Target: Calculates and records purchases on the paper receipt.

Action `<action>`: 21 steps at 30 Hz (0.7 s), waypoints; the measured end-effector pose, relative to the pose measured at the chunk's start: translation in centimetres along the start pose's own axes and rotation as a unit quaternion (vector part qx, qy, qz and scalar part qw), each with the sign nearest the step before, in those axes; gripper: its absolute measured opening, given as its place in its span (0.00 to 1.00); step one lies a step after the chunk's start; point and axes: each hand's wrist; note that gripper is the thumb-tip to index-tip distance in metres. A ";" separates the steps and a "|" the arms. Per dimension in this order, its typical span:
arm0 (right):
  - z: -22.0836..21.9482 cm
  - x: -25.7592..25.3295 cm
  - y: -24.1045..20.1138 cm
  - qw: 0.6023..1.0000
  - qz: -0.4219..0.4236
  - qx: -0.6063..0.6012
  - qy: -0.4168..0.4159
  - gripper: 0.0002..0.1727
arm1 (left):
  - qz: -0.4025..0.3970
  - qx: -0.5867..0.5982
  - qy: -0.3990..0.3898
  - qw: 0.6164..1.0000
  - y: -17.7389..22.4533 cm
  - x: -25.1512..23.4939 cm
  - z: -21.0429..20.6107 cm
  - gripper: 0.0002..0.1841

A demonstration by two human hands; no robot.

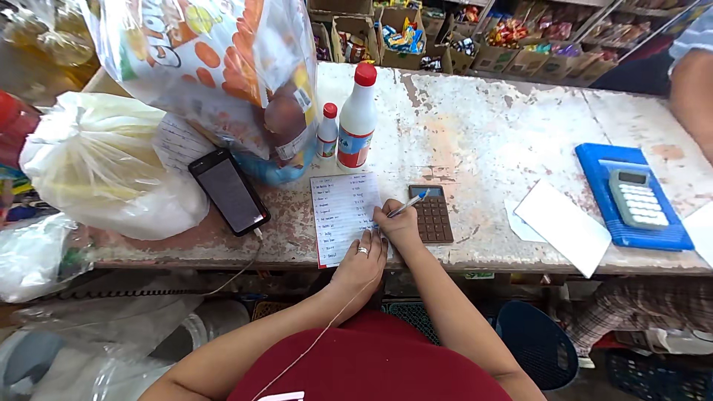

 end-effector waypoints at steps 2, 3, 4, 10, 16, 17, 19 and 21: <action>0.0 0.0 -0.1 1.000 -0.004 0.000 0.001 0.17 | 0.000 0.002 0.007 1.000 -0.1 0.0 -0.1 0.43; 0.0 -0.1 -0.2 1.000 -0.007 0.003 0.001 0.18 | -0.001 0.001 0.012 1.000 -0.1 0.1 -0.2 0.43; -0.1 0.0 -0.3 1.000 -0.011 0.003 0.005 0.17 | -0.002 0.002 0.021 1.000 -0.1 0.1 -0.3 0.43; 0.0 0.9 -2.0 0.999 -0.040 0.033 0.002 0.14 | -0.009 0.067 0.027 0.997 -0.3 0.6 -0.1 0.43; 0.2 -0.1 0.2 0.996 -0.005 -0.060 0.059 0.14 | -0.016 0.110 0.074 0.991 -1.0 1.0 -0.5 0.33; 0.1 -0.2 0.4 0.989 0.007 -0.122 0.084 0.14 | -0.020 0.111 0.086 0.990 -1.1 1.1 -0.6 0.28; -0.1 -0.3 0.0 0.972 0.010 -0.206 0.113 0.10 | -0.023 0.110 0.094 0.989 -1.3 1.4 -0.5 0.24; -0.1 -0.5 0.1 0.967 0.016 -0.224 0.118 0.06 | -0.020 0.108 0.081 0.991 -1.4 1.8 -0.1 0.24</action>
Point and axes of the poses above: each hand's wrist, its own x-axis away from the middle knuckle, its own z-axis out of the back of the hand, y = z × x, and after that the axes turned 9 degrees about -x, right-handed
